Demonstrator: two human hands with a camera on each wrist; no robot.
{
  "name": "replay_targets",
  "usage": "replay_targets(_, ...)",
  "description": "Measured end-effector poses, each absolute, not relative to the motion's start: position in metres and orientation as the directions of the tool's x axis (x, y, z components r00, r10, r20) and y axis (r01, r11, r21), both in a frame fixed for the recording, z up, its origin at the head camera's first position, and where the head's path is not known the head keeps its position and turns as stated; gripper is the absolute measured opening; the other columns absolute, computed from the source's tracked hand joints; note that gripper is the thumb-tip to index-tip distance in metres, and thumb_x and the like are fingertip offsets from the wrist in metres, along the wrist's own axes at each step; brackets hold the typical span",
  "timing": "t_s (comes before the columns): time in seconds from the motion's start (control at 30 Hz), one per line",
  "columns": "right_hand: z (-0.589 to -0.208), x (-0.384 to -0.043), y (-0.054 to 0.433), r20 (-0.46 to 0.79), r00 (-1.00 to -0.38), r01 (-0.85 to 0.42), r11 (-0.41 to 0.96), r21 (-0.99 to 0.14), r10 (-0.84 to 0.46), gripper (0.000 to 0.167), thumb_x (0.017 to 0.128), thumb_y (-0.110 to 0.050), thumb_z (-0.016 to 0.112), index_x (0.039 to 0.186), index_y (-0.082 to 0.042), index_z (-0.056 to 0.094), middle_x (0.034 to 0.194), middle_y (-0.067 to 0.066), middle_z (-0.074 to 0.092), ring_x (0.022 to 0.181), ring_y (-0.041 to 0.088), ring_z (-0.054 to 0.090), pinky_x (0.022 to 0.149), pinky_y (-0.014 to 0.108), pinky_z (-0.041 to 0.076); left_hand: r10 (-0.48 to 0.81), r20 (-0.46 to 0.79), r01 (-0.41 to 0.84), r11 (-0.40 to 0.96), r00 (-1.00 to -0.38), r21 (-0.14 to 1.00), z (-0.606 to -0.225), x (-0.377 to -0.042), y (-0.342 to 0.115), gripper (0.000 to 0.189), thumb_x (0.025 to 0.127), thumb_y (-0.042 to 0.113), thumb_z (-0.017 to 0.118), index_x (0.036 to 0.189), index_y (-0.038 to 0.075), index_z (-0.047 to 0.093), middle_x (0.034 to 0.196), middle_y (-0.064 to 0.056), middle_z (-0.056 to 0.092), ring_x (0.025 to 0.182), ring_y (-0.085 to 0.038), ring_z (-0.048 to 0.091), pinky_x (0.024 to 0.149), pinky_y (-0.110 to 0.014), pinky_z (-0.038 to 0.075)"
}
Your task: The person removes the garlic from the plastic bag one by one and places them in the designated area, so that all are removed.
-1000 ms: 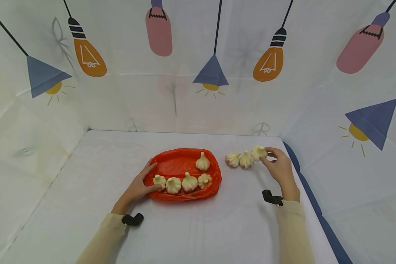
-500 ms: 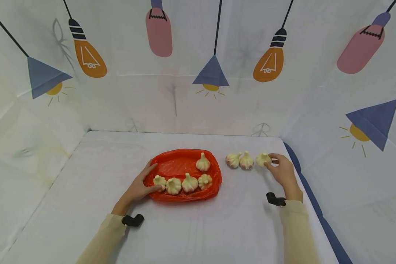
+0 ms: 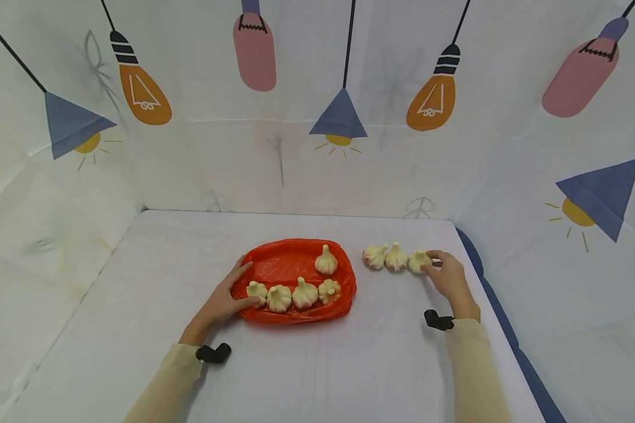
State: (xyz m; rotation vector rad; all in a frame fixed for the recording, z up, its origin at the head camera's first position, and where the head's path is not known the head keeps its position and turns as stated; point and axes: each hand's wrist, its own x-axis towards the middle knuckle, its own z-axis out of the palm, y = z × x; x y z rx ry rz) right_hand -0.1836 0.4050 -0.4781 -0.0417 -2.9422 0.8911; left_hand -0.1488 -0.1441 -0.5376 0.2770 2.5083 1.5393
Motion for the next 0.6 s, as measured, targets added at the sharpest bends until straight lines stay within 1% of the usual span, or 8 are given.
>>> replay_targets(0.23,-0.483,-0.187,0.403,0.039,-0.998,0.016,0.834,-0.552,0.045,0.048,0.099,-0.017,0.069,0.137,0.007,0.056,0.139,0.037,0.055,0.119,0.054,0.061,0.092,0.061,0.056,0.258,-0.040,0.079,0.435,-0.965,0.897,-0.538,-0.149,-0.144,0.100,0.082,0.043,0.085,0.163,0.021,0.032,0.175,0.002,0.007,0.161,-0.034,0.011,0.123,-0.065,0.021)
replay_targets(0.47,-0.483,-0.190,0.397,0.048,-0.998,0.000,0.822,-0.569,0.033,0.046,0.098,-0.015,0.069,0.137,0.008,0.057,0.139,0.037,0.055,0.119,0.054,0.061,0.092,0.061,0.056,0.258,-0.041,0.078,0.435,-0.965,0.897,-0.538,-0.149,-0.144,0.100,0.082,0.044,0.085,0.163,0.021,0.032,0.175,0.001,0.007,0.161,-0.034,0.011,0.122,-0.066,0.024)
replay_targets(0.6,-0.483,-0.191,0.392,0.043,-0.999,-0.004,0.816,-0.577,0.025,0.046,0.099,-0.015,0.069,0.137,0.008,0.057,0.139,0.037,0.055,0.119,0.054,0.061,0.092,0.060,0.056,0.260,-0.039,0.080,0.433,-0.965,0.898,-0.537,-0.149,-0.144,0.100,0.082,0.043,0.085,0.163,0.021,0.032,0.175,0.000,0.007,0.161,-0.035,0.011,0.123,-0.065,0.023)
